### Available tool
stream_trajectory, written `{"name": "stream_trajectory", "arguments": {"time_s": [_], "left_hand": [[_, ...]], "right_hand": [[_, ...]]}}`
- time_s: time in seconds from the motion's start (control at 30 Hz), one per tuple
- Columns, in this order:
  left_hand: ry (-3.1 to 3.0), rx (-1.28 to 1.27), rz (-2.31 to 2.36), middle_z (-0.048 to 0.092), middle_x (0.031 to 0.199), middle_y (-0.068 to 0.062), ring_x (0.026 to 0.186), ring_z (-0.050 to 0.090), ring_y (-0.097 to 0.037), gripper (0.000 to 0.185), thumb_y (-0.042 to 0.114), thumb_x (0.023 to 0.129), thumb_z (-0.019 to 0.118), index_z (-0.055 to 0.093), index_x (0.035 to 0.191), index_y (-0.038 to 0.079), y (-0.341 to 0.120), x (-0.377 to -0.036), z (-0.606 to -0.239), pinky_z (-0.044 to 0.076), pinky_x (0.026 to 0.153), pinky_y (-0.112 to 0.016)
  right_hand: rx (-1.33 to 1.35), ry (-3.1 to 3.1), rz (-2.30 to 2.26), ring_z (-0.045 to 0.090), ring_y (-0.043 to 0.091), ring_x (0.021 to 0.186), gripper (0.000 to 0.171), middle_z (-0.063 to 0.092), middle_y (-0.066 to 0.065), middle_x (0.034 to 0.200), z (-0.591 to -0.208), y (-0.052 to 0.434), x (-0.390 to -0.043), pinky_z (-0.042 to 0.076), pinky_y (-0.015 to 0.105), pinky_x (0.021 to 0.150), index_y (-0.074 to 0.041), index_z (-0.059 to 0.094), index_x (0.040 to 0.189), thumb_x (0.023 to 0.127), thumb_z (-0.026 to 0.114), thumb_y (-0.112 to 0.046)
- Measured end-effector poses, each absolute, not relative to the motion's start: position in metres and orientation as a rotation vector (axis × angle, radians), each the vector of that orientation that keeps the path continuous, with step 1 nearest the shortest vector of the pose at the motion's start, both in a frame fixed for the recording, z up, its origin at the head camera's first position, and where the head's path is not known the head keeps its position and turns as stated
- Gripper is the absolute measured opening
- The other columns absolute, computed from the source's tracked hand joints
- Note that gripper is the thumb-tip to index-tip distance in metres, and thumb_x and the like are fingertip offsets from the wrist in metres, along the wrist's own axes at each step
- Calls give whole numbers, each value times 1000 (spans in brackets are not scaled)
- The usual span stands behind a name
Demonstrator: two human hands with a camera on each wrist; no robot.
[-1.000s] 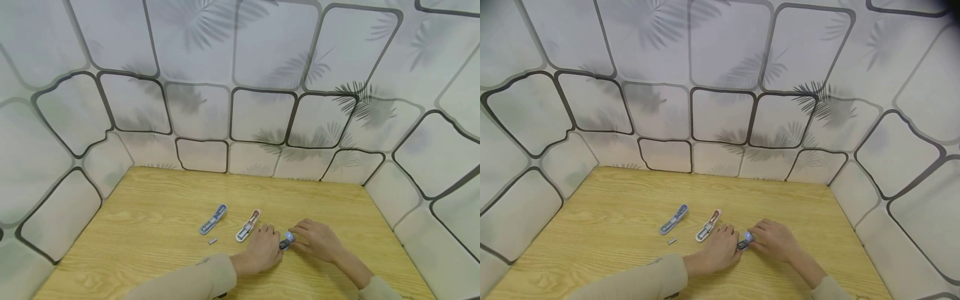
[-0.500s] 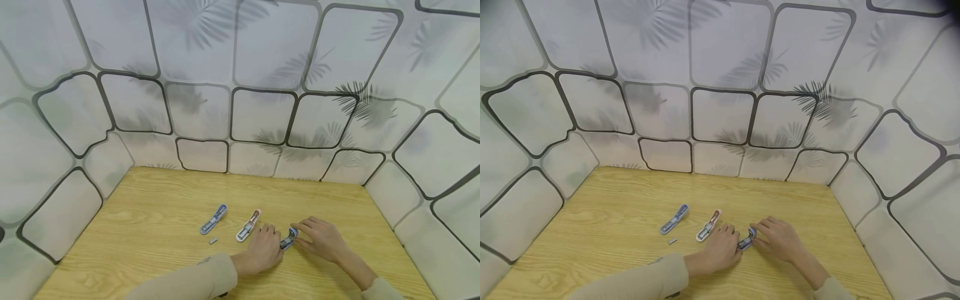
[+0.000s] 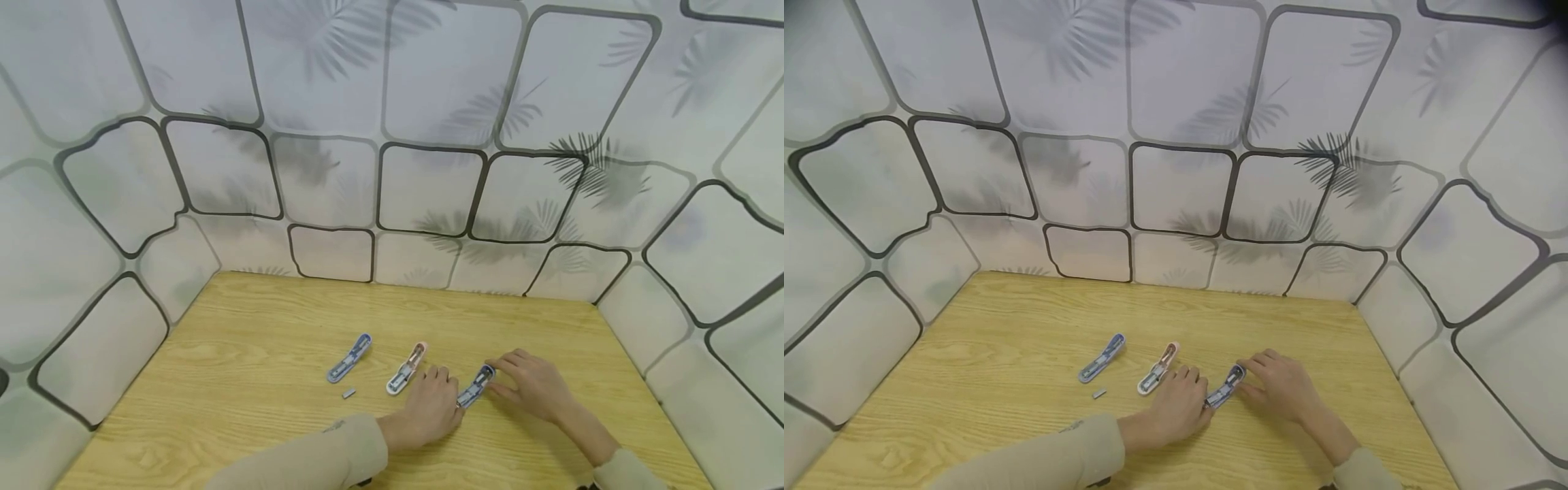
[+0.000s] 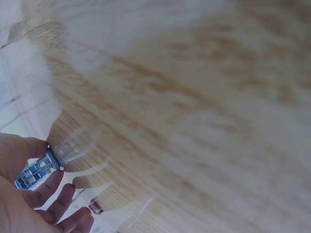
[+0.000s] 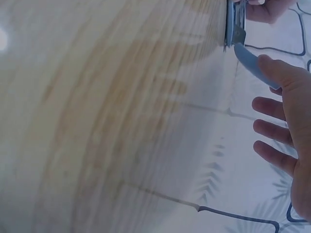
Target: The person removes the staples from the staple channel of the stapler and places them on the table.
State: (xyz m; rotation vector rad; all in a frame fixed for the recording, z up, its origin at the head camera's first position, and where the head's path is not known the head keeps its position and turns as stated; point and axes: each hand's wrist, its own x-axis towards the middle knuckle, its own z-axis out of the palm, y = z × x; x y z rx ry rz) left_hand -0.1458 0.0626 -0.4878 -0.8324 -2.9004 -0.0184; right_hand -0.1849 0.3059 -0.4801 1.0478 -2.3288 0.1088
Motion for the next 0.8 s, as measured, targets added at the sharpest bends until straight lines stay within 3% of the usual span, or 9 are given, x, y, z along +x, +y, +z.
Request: {"name": "stream_trajectory", "arguments": {"time_s": [0.47, 0.8], "left_hand": [[-2872, -805, -2, 61, 91, 3, 81, 53, -11, 36, 53, 96, 71, 69, 99, 17, 64, -145, -490, 46, 71, -25], [-2882, -787, -12, 62, 93, 2, 84, 55, -12, 36, 53, 96, 71, 68, 98, 17, 65, -145, -490, 48, 74, -27]], "right_hand": [[970, -2458, 98, 70, 13, 82, 39, 78, -4, 94, -491, 317, -192, 59, 26, 66, -18, 79, 110, 79, 90, -38], [863, -2592, 86, 75, 19, 89, 38, 80, 1, 101, -489, 317, -189, 62, 32, 68, -17, 79, 112, 84, 86, -42]]}}
